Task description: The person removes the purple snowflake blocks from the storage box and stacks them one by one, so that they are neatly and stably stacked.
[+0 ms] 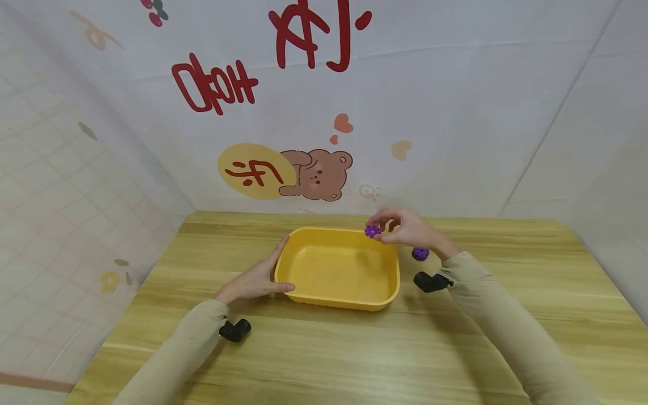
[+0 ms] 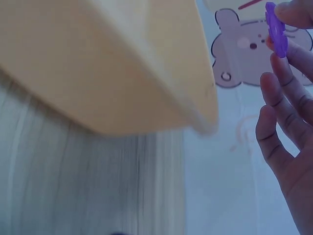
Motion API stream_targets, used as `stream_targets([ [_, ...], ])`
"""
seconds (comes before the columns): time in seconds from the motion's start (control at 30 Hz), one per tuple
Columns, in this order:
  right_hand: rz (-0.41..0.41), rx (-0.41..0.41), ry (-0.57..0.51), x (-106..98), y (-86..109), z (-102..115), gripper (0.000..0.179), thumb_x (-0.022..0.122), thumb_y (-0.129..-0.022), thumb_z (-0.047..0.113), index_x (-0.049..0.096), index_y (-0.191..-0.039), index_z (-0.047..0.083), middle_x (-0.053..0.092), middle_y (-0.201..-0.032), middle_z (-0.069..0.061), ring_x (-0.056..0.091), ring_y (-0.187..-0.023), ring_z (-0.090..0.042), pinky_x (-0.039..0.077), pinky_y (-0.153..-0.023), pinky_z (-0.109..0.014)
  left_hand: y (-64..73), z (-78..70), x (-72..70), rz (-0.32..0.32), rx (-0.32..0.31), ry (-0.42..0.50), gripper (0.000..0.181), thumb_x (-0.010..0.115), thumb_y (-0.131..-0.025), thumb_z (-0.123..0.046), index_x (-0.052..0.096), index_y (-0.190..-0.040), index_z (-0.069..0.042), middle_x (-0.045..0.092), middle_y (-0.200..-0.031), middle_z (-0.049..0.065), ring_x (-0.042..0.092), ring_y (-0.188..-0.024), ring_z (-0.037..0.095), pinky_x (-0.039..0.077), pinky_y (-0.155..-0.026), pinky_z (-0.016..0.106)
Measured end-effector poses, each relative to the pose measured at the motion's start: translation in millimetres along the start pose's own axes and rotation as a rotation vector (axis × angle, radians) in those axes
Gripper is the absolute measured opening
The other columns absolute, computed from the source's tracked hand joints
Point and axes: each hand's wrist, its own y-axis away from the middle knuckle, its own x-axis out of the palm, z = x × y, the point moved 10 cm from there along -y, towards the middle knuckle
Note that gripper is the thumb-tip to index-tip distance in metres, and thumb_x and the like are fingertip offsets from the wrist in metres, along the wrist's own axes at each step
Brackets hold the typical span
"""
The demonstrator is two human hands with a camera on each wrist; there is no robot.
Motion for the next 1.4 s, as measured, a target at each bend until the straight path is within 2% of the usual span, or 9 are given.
stream_targets([
  [0.13, -0.020, -0.003, 0.027, -9, 11.0, -7, 0.029, 0.069, -0.084, 0.000, 0.070, -0.113, 0.005, 0.067, -0.104, -0.004, 0.056, -0.086, -0.020, 0.051, -0.073, -0.029, -0.9, 0.2, 1.2, 0.007, 0.004, -0.003, 0.117, 0.076, -0.078, -0.053, -0.011, -0.155, -0.030, 0.031, -0.152, 0.017, 0.051, -0.115, 0.026, 0.028, -0.108, 0.054],
  [0.33, -0.041, 0.028, 0.029, -20, 28.8, -22, 0.029, 0.071, -0.086, 0.002, 0.068, -0.114, 0.005, 0.065, -0.105, -0.007, 0.058, -0.089, -0.018, 0.052, -0.073, -0.029, -0.9, 0.7, 1.5, 0.011, 0.005, 0.012, 0.117, 0.076, -0.079, -0.052, -0.011, -0.154, -0.032, 0.029, -0.153, 0.017, 0.049, -0.116, 0.025, 0.031, -0.108, 0.049],
  [0.53, -0.071, 0.025, 0.009, -29, 45.5, -33, 0.030, 0.069, -0.085, -0.005, 0.066, -0.114, 0.001, 0.062, -0.110, -0.014, 0.058, -0.091, -0.019, 0.053, -0.076, -0.026, 0.0, 0.6, 0.3, 0.008, -0.003, 0.010, 0.116, 0.075, -0.078, -0.053, -0.011, -0.154, -0.033, 0.025, -0.155, 0.016, 0.047, -0.120, 0.027, 0.030, -0.109, 0.050],
  [0.7, -0.090, 0.038, -0.011, -35, 55.6, -40, 0.029, 0.067, -0.085, -0.009, 0.064, -0.113, -0.003, 0.062, -0.110, -0.018, 0.061, -0.095, -0.014, 0.053, -0.080, -0.024, -0.3, 0.5, 1.1, 0.014, 0.005, 0.017, 0.116, 0.075, -0.079, -0.052, -0.011, -0.154, -0.033, 0.021, -0.157, 0.015, 0.043, -0.127, 0.028, 0.030, -0.109, 0.048],
  [0.97, -0.097, 0.112, 0.003, -36, 72.6, -59, 0.026, 0.067, -0.088, 0.000, 0.065, -0.114, -0.003, 0.068, -0.110, -0.014, 0.063, -0.101, -0.014, 0.050, -0.088, -0.027, -1.3, 1.9, 1.9, 0.013, 0.008, 0.027, 0.117, 0.076, -0.079, -0.051, -0.009, -0.156, -0.026, 0.018, -0.158, 0.011, 0.039, -0.132, 0.028, 0.027, -0.110, 0.050],
  [1.13, -0.123, 0.139, 0.008, -36, 84.7, -70, 0.028, 0.067, -0.089, 0.000, 0.064, -0.116, -0.005, 0.067, -0.112, -0.018, 0.061, -0.103, -0.012, 0.050, -0.090, -0.028, -1.0, 1.8, 2.0, 0.008, 0.012, 0.032, 0.118, 0.077, -0.079, -0.050, -0.007, -0.156, -0.022, 0.020, -0.158, 0.013, 0.041, -0.129, 0.028, 0.028, -0.110, 0.050],
  [1.33, -0.177, 0.178, -0.038, -37, 96.2, -86, 0.030, 0.066, -0.090, 0.001, 0.061, -0.118, -0.010, 0.064, -0.114, -0.024, 0.061, -0.104, -0.009, 0.049, -0.087, -0.020, -0.4, 2.3, 2.0, 0.006, 0.007, 0.021, 0.117, 0.076, -0.079, -0.052, -0.009, -0.156, -0.026, 0.026, -0.155, 0.016, 0.048, -0.115, 0.025, 0.032, -0.108, 0.048],
  [1.4, -0.187, 0.195, -0.072, -36, 99.1, -92, 0.032, 0.066, -0.090, 0.001, 0.060, -0.119, -0.012, 0.064, -0.114, -0.023, 0.062, -0.103, -0.008, 0.051, -0.084, -0.020, -0.6, 2.4, 1.8, 0.005, 0.005, 0.012, 0.117, 0.075, -0.079, -0.053, -0.009, -0.155, -0.027, 0.026, -0.155, 0.016, 0.048, -0.117, 0.025, 0.031, -0.108, 0.050],
])
